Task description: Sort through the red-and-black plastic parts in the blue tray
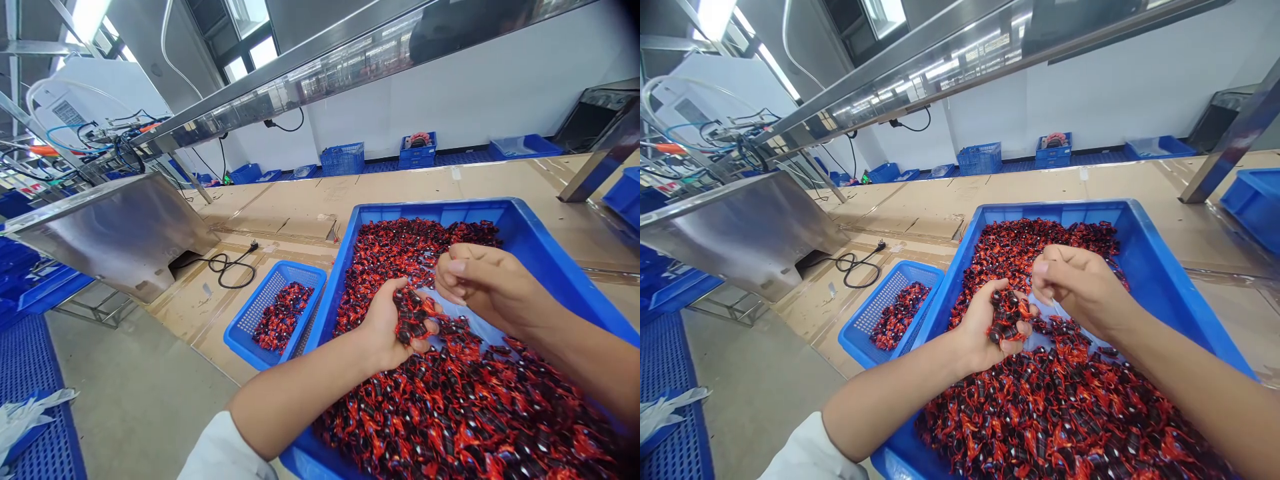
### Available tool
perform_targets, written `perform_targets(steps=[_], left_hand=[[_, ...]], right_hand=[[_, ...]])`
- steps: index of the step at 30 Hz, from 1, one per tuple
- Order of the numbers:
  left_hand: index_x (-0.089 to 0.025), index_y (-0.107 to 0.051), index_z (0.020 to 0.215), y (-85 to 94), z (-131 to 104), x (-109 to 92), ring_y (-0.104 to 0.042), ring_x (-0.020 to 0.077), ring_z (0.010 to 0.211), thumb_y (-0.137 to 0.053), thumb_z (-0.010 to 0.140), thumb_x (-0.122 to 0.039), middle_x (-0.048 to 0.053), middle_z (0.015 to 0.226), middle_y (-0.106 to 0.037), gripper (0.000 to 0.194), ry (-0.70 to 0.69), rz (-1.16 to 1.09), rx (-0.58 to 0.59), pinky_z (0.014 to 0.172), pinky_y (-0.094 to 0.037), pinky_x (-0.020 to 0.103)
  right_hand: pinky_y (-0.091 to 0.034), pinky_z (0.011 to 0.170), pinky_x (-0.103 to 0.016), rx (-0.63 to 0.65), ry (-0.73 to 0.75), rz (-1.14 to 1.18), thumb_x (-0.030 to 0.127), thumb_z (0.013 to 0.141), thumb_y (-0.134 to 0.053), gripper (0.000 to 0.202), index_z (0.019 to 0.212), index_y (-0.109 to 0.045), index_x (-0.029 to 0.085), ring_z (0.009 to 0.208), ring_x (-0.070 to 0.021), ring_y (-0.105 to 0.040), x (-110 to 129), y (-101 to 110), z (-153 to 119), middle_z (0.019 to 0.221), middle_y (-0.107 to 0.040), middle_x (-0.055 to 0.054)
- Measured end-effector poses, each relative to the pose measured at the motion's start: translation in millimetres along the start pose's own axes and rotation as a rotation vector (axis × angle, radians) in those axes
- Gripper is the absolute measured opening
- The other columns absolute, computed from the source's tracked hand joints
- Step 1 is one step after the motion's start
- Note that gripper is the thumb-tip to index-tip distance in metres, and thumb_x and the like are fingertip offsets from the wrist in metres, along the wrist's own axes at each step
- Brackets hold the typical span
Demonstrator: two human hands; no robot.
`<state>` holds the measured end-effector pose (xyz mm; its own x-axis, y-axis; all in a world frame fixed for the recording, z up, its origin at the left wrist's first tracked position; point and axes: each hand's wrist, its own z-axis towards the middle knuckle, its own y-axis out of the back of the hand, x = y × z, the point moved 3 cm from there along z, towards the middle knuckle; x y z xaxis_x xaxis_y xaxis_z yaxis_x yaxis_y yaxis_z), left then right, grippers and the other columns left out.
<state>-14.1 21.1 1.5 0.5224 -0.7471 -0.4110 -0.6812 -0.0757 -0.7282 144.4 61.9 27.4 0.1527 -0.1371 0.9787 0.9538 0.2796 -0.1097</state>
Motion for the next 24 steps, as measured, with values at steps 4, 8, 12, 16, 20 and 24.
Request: perform_targets(steps=[4,8,12,16,20,24], left_hand=[[-0.016,-0.061,0.082,-2.0,-3,-1,-0.058,0.0108,0.046,-0.036,0.116,-0.043,0.006,0.079,-0.065,0.05,0.001,-0.002,-0.008,0.031,-0.029,0.017],[-0.017,-0.061,0.084,-2.7,-4,-4,-0.057,0.0103,0.044,-0.035,0.116,-0.044,0.005,0.079,-0.065,0.05,-0.007,-0.028,-0.031,0.031,-0.029,0.017],[-0.016,-0.063,0.085,-2.4,-3,-7,-0.056,0.0107,0.044,-0.037,0.116,-0.044,0.005,0.077,-0.065,0.049,-0.009,-0.074,-0.038,0.031,-0.028,0.017],[-0.016,-0.063,0.085,-0.9,-3,-8,-0.053,0.0109,0.044,-0.041,0.115,-0.046,0.0,0.066,-0.054,0.048,0.003,-0.114,-0.063,0.032,-0.026,0.017],[-0.016,-0.063,0.088,1.3,-3,-8,-0.055,0.011,0.046,-0.05,0.112,-0.043,-0.001,0.065,-0.054,0.039,0.007,-0.161,-0.103,0.034,-0.024,0.016],[-0.016,-0.063,0.09,2.0,-2,-7,-0.054,0.011,0.047,-0.053,0.108,-0.039,0.0,0.068,-0.055,0.031,0.023,-0.204,-0.067,0.035,-0.025,0.015]], right_hand=[[-0.028,0.038,-0.028,0.005,-0.218,0.183,0.047,0.077,-0.091,0.037,0.08,-0.058,0.029,0.048,-0.014,-0.039,-4,9,8,0.063,-0.057,0.004],[-0.027,0.036,-0.028,0.052,-0.313,0.214,0.047,0.076,-0.087,0.04,0.112,-0.076,0.032,0.05,-0.0166,-0.048,-5,14,7,0.073,-0.068,0.001],[-0.021,0.039,-0.026,0.071,-0.093,-0.281,0.065,0.089,-0.085,0.04,0.099,-0.083,0.026,0.043,-0.011,-0.034,-3,12,4,0.056,-0.05,0.007],[-0.031,0.046,-0.027,0.12,0.235,-0.771,0.065,0.09,-0.087,0.036,0.099,-0.092,0.03,0.045,-0.0122,-0.046,1,4,-2,0.05,-0.053,0.006],[-0.038,0.049,-0.03,0.157,0.305,-0.831,0.061,0.094,-0.083,0.029,0.098,-0.093,0.033,0.047,-0.0156,-0.058,-1,1,-3,0.054,-0.067,0.003],[-0.043,0.051,-0.029,0.143,0.197,-0.686,0.062,0.091,-0.087,0.03,0.095,-0.093,0.033,0.055,-0.017,-0.064,-1,2,0,0.067,-0.078,0.0]])
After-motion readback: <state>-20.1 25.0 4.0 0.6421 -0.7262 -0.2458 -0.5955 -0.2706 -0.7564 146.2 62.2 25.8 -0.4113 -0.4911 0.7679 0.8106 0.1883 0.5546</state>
